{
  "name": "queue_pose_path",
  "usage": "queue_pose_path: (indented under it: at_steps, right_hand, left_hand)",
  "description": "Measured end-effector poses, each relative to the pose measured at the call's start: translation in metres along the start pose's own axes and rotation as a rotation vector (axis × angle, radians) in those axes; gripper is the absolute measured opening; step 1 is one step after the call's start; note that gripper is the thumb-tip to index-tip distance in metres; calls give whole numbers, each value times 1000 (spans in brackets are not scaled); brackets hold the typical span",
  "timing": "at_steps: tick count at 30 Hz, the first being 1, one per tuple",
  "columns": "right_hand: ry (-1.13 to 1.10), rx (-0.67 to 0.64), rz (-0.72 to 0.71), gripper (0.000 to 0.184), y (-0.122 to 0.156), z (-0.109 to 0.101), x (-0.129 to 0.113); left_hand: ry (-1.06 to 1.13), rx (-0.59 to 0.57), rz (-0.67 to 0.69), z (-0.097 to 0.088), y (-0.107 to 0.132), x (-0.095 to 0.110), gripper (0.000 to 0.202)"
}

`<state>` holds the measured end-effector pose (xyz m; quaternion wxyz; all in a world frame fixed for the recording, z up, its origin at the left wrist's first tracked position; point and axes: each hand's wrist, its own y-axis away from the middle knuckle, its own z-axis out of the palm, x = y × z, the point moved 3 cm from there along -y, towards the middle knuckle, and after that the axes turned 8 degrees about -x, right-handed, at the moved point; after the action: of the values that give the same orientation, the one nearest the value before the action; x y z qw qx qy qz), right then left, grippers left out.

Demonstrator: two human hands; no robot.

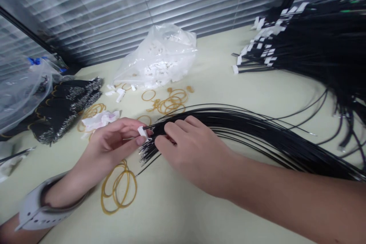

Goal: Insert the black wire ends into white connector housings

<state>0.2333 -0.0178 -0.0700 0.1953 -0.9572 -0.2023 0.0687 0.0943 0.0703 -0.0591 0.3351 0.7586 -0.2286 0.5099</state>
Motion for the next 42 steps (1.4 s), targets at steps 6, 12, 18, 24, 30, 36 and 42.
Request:
queue_pose_path:
  at_steps: [6, 12, 18, 24, 30, 36, 42]
  right_hand:
    - [81, 60, -106, 26, -3, -11, -3]
    - [46, 70, -137, 29, -3, -11, -3]
    - [-35, 136, -157, 22, -4, -10, -5]
    - [-76, 147, -155, 18, -5, -8, -5]
    - [-163, 167, -67, 11, -3, -4, 2]
    - [-187, 149, -60, 7, -5, -1, 1]
    - [-167, 198, -134, 13, -4, -1, 1]
  left_hand:
    - [5, -19, 14, 1, 0, 2, 18]
    - [67, -65, -27, 3, 0, 1, 22]
    - [68, -52, -28, 4, 2, 1, 22]
    - [99, -103, -95, 14, 5, -1, 19]
    - [196, -81, -57, 13, 6, 3, 25]
    - [228, -102, -35, 14, 5, 0, 27]
    - [227, -101, 8, 14, 7, 0, 29]
